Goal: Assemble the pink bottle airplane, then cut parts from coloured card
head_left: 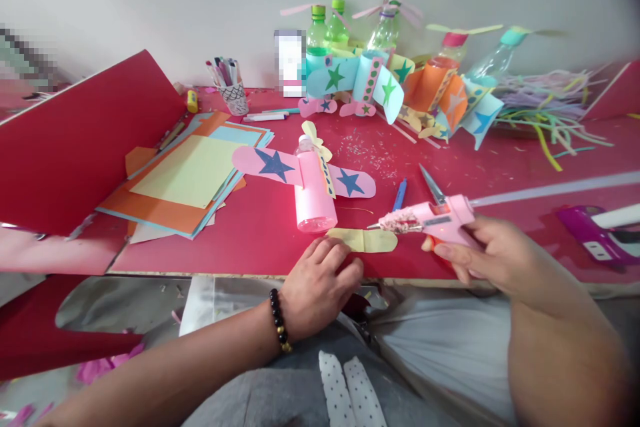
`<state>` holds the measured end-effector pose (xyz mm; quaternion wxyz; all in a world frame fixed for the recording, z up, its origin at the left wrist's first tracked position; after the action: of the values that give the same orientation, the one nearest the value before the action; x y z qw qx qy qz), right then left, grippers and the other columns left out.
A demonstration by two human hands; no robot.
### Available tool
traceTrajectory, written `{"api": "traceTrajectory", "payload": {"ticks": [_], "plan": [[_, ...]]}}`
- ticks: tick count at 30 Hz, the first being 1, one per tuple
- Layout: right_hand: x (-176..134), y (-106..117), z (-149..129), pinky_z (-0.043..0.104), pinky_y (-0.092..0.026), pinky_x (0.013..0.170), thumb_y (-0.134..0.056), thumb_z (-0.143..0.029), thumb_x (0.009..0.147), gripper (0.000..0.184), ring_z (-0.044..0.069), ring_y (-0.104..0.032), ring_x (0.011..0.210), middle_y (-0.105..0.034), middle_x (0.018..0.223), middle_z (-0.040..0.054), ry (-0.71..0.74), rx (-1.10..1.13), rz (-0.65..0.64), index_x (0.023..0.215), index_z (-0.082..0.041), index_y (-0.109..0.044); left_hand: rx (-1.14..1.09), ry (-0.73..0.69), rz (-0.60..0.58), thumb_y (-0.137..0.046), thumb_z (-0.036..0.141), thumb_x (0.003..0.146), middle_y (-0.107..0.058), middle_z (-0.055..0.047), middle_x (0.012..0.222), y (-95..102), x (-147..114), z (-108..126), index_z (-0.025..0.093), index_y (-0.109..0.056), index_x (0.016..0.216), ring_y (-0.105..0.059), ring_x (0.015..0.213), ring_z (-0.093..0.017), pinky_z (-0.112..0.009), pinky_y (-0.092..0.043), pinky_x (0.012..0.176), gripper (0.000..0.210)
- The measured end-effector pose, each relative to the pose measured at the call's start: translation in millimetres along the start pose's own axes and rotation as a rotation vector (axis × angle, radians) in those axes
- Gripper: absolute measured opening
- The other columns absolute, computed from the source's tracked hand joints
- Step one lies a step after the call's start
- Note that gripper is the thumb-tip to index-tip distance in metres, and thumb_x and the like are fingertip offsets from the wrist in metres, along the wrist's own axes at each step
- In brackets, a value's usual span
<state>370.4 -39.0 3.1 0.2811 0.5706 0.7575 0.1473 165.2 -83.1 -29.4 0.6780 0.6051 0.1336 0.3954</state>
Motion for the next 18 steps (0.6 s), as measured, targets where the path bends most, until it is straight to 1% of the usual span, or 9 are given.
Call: {"api": "traceTrajectory", "payload": {"ticks": [2,3,4,6,8,12,15,18], "plan": [[4.7,7.2,5.9,0.022,-0.033,0.039,-0.069,-0.045,0.078,0.029,0.01,-0.045,0.04,-0.059,0.047,-0.0019,-0.021,0.101,0.049,0.081,-0.019,-0.056,-0.016,0.006,0.004,-0.047,0.026,0.093,-0.057,-0.009,0.111,1.7,0.1,-0.2,0.017,-0.057,0.106,-0.05,0.107,-0.025,-0.042,-0.047,0.093,0.019],[6.9,11.7,8.6,0.022,-0.033,0.039,-0.071,-0.044,0.076,0.029,0.01,-0.046,0.041,-0.062,0.05,-0.0005,-0.026,0.139,0.085,0.082,-0.018,-0.057,-0.024,0.007,0.004,-0.048,0.025,0.093,-0.057,-0.009,0.112,2.9,-0.1,0.1,0.016,-0.057,0.106,-0.05,0.107,-0.025,-0.042,-0.047,0.093,0.018],[9.0,16.9,11.6,0.022,-0.034,0.04,-0.072,-0.042,0.076,0.029,0.01,-0.048,0.043,-0.064,0.053,0.0008,-0.032,0.172,0.131,0.082,-0.018,-0.057,-0.032,0.008,0.005,-0.048,0.025,0.093,-0.057,-0.009,0.112,4.2,-0.4,0.5,0.016,-0.057,0.106,-0.051,0.106,-0.024,-0.041,-0.048,0.093,0.018],[12.9,27.4,18.3,0.021,-0.04,0.046,-0.072,-0.041,0.076,0.028,0.011,-0.056,0.05,-0.066,0.061,0.0032,-0.039,0.241,0.222,0.081,-0.017,-0.059,-0.049,0.006,0.006,-0.05,0.025,0.092,-0.057,-0.009,0.114,7.4,-2.0,1.1,0.016,-0.057,0.105,-0.052,0.105,-0.024,-0.04,-0.049,0.092,0.018],[17.7,36.3,25.8,0.021,-0.043,0.051,-0.073,-0.04,0.076,0.027,0.012,-0.06,0.058,-0.067,0.066,0.0036,-0.042,0.291,0.285,0.08,-0.017,-0.061,-0.059,0.005,0.016,-0.051,0.025,0.091,-0.058,-0.01,0.115,12.0,-4.9,0.1,0.016,-0.057,0.106,-0.053,0.104,-0.023,-0.04,-0.05,0.091,0.018],[31.1,49.2,41.9,0.021,-0.041,0.05,-0.074,-0.039,0.075,0.025,0.01,-0.056,0.055,-0.064,0.064,0.0013,-0.043,0.33,0.313,0.078,-0.017,-0.063,-0.018,0.037,0.088,-0.053,0.022,0.09,-0.059,-0.011,0.117,25.1,-12.1,-10.9,0.015,-0.055,0.115,-0.053,0.107,-0.024,-0.041,-0.05,0.093,0.026],[40.3,57.4,57.8,0.022,-0.043,0.053,-0.077,-0.037,0.072,0.026,0.013,-0.061,0.061,-0.069,0.07,0.0046,-0.08,0.402,0.318,0.086,-0.018,-0.064,0.043,0.036,0.134,-0.054,0.02,0.089,-0.061,-0.011,0.116,31.9,-14.3,-19.3,0.013,-0.055,0.119,-0.054,0.107,-0.024,-0.04,-0.052,0.092,0.03],[46.3,63.4,71.3,0.022,-0.044,0.054,-0.078,-0.036,0.071,0.03,0.015,-0.064,0.066,-0.073,0.078,0.0079,-0.112,0.423,0.324,0.092,-0.018,-0.067,0.066,0.001,0.142,-0.053,0.018,0.09,-0.063,-0.01,0.112,33.4,-12.1,-22.6,0.013,-0.057,0.116,-0.056,0.103,-0.024,-0.039,-0.053,0.09,0.027]]}}
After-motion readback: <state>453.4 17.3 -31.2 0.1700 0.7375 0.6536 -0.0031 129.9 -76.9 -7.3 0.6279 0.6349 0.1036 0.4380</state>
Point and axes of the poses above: each hand's wrist, its own x-axis towards the middle knuckle, its own y-axis out of the back of the hand, z = x × y, the point moved 8 cm from there along x, towards the middle knuckle
